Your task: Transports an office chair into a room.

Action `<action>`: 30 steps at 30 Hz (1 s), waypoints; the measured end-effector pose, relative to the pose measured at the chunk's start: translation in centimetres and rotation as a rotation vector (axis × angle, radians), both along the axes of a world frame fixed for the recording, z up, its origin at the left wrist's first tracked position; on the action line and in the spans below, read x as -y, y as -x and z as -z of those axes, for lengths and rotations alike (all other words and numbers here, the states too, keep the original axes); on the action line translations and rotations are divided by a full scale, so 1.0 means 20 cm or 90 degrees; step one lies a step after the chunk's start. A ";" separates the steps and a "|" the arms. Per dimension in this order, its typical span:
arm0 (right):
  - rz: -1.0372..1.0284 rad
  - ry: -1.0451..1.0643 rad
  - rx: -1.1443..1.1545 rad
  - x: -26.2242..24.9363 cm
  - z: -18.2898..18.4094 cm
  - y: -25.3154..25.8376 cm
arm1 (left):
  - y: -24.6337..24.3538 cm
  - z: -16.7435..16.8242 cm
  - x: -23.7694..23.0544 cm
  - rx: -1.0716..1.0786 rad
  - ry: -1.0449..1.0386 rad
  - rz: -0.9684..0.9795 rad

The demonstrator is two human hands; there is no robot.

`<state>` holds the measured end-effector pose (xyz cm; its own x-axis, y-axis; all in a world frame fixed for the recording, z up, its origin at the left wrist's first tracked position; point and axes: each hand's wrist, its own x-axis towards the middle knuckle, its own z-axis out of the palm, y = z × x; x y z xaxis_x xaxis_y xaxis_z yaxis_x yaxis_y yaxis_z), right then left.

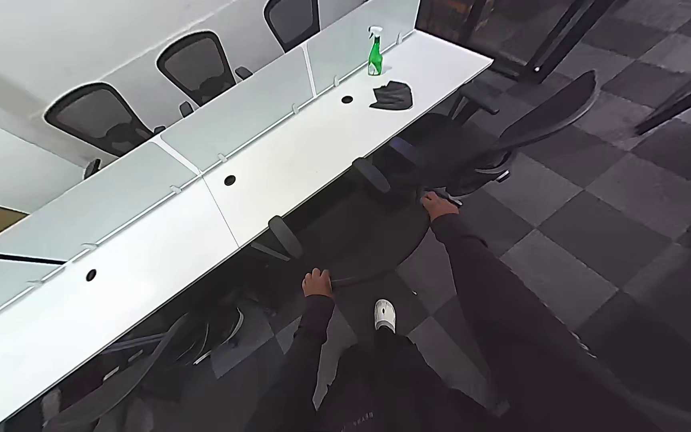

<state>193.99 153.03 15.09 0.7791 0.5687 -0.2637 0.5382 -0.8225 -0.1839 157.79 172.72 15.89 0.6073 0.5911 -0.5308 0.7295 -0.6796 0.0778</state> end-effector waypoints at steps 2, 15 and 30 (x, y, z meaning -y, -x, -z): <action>-0.017 0.011 -0.001 -0.08 -0.02 -0.12 | -0.10 -0.01 -0.02 -0.004 0.003 -0.013; -0.069 -0.029 -0.040 -0.14 0.02 -0.32 | -0.25 0.04 -0.05 -0.005 -0.039 -0.051; 0.216 0.084 -0.414 0.70 0.83 0.88 | 0.14 0.38 -0.22 0.292 0.078 -0.171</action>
